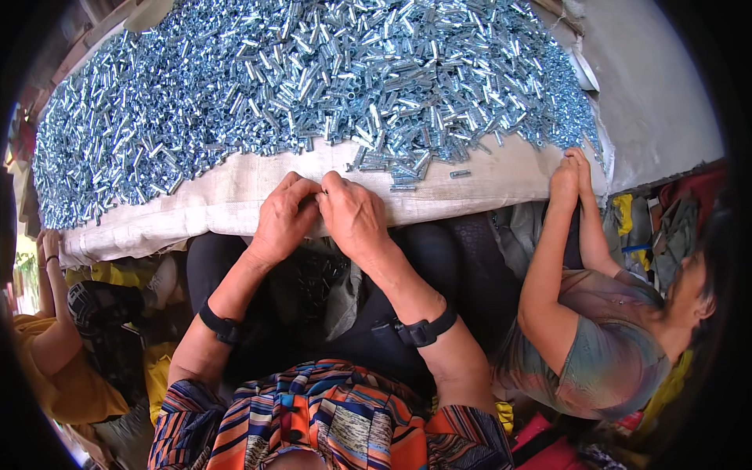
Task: Sorting and inspecting small metal components on a shared work surface.
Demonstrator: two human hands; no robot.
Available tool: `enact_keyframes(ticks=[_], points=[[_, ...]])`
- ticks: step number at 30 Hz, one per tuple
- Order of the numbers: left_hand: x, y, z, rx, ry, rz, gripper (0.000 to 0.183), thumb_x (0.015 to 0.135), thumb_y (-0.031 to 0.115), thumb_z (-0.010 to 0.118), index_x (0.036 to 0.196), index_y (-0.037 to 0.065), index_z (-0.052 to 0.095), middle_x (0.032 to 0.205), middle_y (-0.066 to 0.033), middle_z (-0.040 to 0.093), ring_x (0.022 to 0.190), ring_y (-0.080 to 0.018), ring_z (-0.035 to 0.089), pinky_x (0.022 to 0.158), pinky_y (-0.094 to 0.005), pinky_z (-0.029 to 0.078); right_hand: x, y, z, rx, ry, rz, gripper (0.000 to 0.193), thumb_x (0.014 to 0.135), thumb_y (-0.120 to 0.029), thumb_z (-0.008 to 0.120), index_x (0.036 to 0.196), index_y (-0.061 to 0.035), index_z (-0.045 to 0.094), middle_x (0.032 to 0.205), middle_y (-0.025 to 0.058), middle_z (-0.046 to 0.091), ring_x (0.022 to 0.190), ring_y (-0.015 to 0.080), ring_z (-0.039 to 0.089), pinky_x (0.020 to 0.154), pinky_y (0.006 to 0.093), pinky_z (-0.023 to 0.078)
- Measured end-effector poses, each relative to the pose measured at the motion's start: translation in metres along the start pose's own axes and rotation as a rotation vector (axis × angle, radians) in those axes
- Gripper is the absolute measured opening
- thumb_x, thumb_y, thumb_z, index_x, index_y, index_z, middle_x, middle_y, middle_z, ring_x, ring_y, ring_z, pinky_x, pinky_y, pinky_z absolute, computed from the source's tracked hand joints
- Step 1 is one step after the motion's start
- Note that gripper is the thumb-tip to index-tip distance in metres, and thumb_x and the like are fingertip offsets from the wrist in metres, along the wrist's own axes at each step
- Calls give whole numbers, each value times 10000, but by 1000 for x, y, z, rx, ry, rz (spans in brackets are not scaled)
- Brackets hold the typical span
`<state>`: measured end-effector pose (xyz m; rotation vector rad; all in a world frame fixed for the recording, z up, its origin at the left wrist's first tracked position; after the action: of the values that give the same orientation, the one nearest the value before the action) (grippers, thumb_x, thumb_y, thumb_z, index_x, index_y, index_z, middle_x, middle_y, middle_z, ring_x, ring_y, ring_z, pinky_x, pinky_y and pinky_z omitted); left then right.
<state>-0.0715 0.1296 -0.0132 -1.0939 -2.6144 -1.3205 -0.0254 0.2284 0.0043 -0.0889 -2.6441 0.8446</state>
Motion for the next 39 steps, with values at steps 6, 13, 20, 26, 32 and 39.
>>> enact_keyframes(ticks=[6, 13, 20, 26, 32, 39], points=[[12, -10, -10, -230, -37, -62, 183, 813, 71, 674, 967, -11, 621, 829, -105, 578, 711, -218, 594, 658, -329, 482, -24, 8, -5, 372, -174, 163, 217, 847, -204, 688, 870, -29, 562, 637, 151, 588, 596, 314, 620, 557, 409, 469], [43, 11, 11, 37, -75, 8, 298, 810, 249, 686, 1024, 69, 581, 922, -121, 600, 821, -323, 638, 691, -426, 507, 4, 38, -54, -108, 90, 95, 122, 815, -107, 661, 899, -53, 592, 866, 127, 617, 825, 328, 591, 705, 443, 469], [52, 9, 37, 248, -124, -13, 220, 808, 232, 678, 951, 81, 605, 920, -96, 596, 817, -299, 644, 701, -423, 502, 24, 39, -37, -436, -22, -66, 105, 778, -87, 655, 838, -56, 574, 835, 98, 582, 875, 300, 559, 759, 432, 447], [41, -2, 15, 42, -61, -53, 170, 823, 124, 627, 983, 67, 619, 868, -114, 623, 735, -266, 635, 673, -383, 505, 23, 24, -37, -358, 36, -131, 113, 794, -83, 647, 842, -51, 550, 820, 111, 577, 864, 307, 565, 763, 438, 444], [3, -22, 0, -879, -178, -460, 149, 896, 76, 578, 1009, -6, 632, 841, -10, 610, 716, -85, 558, 691, -229, 466, -2, 20, -31, 276, -51, 124, 89, 888, -32, 589, 881, -11, 503, 758, 95, 604, 648, 258, 589, 591, 340, 450], [-15, -17, -1, -1080, -179, -467, 231, 909, 92, 581, 1115, 6, 635, 852, -17, 615, 719, -83, 564, 698, -234, 478, -17, 8, -8, 825, -119, 273, 31, 920, -17, 560, 923, -16, 529, 714, -31, 510, 639, 34, 457, 572, 206, 390]])
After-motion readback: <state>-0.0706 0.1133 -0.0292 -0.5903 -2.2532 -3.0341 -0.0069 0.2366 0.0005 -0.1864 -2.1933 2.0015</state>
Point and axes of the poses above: each hand's wrist, its own x-axis towards the middle knuckle, its own z-axis out of the palm, y = z × x, the point moved 9 cm from there along x, towards the middle knuckle
